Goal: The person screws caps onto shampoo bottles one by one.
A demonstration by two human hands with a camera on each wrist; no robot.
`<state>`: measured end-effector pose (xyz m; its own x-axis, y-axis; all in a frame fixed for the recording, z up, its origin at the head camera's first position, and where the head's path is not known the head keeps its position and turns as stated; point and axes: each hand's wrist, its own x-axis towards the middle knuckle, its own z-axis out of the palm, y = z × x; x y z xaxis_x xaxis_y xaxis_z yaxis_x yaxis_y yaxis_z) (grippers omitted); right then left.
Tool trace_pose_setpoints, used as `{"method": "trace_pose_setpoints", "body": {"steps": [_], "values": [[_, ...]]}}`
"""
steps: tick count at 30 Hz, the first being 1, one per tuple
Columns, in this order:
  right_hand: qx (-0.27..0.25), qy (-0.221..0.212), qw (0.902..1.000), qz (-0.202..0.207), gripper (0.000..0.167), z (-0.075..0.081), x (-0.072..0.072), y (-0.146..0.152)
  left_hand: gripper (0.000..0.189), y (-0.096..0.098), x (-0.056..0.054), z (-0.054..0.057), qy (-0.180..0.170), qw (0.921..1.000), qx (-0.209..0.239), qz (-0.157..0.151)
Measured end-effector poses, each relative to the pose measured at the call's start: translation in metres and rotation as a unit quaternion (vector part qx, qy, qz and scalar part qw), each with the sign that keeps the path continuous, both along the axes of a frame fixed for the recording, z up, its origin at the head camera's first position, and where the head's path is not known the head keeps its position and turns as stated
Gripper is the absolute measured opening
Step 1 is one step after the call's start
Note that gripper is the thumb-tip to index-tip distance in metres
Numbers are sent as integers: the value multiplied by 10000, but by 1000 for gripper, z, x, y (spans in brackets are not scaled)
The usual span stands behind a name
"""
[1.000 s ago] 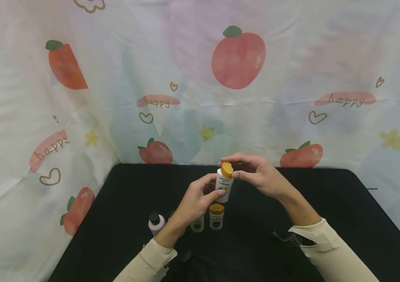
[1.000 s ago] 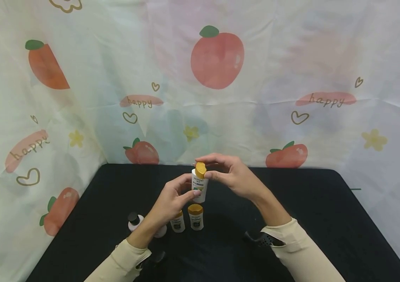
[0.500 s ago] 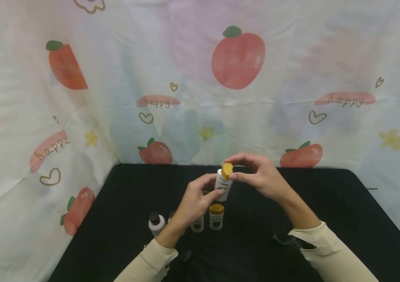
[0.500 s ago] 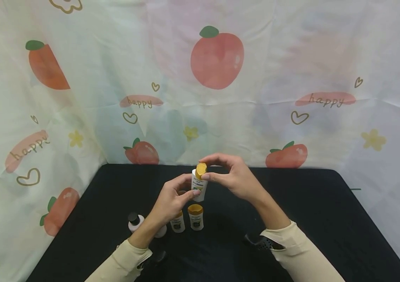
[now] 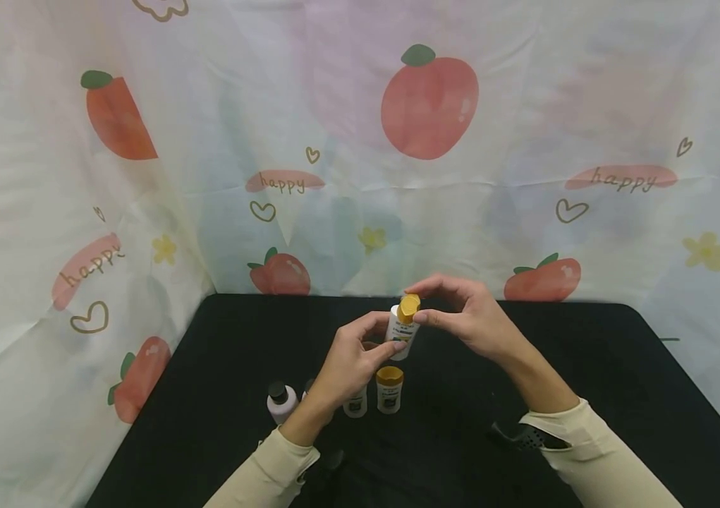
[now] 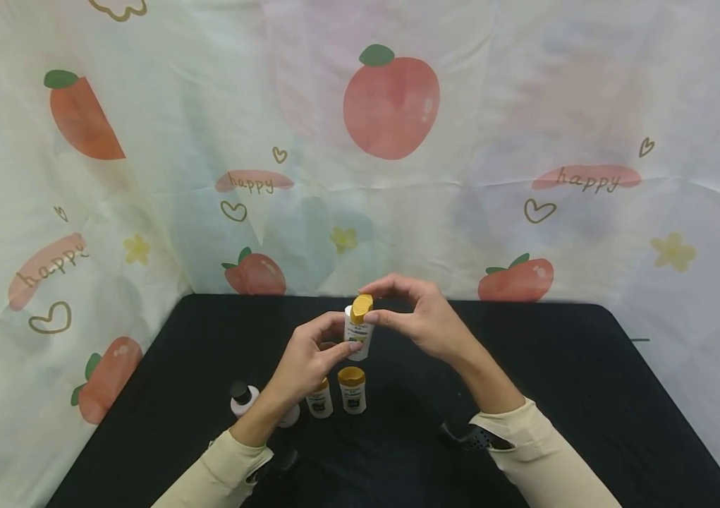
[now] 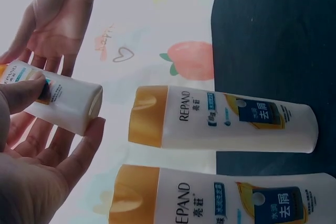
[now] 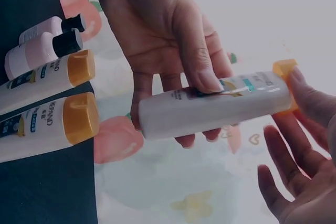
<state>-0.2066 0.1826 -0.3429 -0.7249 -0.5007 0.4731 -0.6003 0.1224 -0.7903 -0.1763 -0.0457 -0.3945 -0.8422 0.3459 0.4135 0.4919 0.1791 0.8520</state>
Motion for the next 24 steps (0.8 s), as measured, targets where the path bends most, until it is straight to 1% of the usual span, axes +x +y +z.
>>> {"method": "trace_pose_setpoints", "body": {"steps": [3, 6, 9, 12, 15, 16, 21, 24], "values": [[63, 174, 9996, 217, 40, 0, -1, 1, 34, 0, 0, 0, -57, 10000, 3, 23], [94, 292, 9992, 260, 40, 1, -1, 1, 34, 1, -1, -1, -77, 10000, 44, -19], [57, 320, 9994, 136, 35, 1, 0, 0, 32, 2, -1, -1, -107, 9999, 127, -45], [-5, 317, 9995, -83, 26, 1, 1, -1, 33, 1, -2, -1, -124, 9998, 108, 91], [-28, 362, 9992, -178, 22, 1, 3, -3, 34, -2, -3, -2, -176, 9996, 38, 208], [-23, 374, 9991, -196, 22, 2, 3, -4, 36, -3, -3, -1, -180, 9996, 7, 228], [-58, 312, 9990, -311, 23, 4, 4, -9, 38, -3, -3, 2, -192, 9998, 23, 111], [29, 226, 9991, -352, 31, 4, 4, -8, 40, -2, -1, 4, -188, 9998, -29, 61]]}}
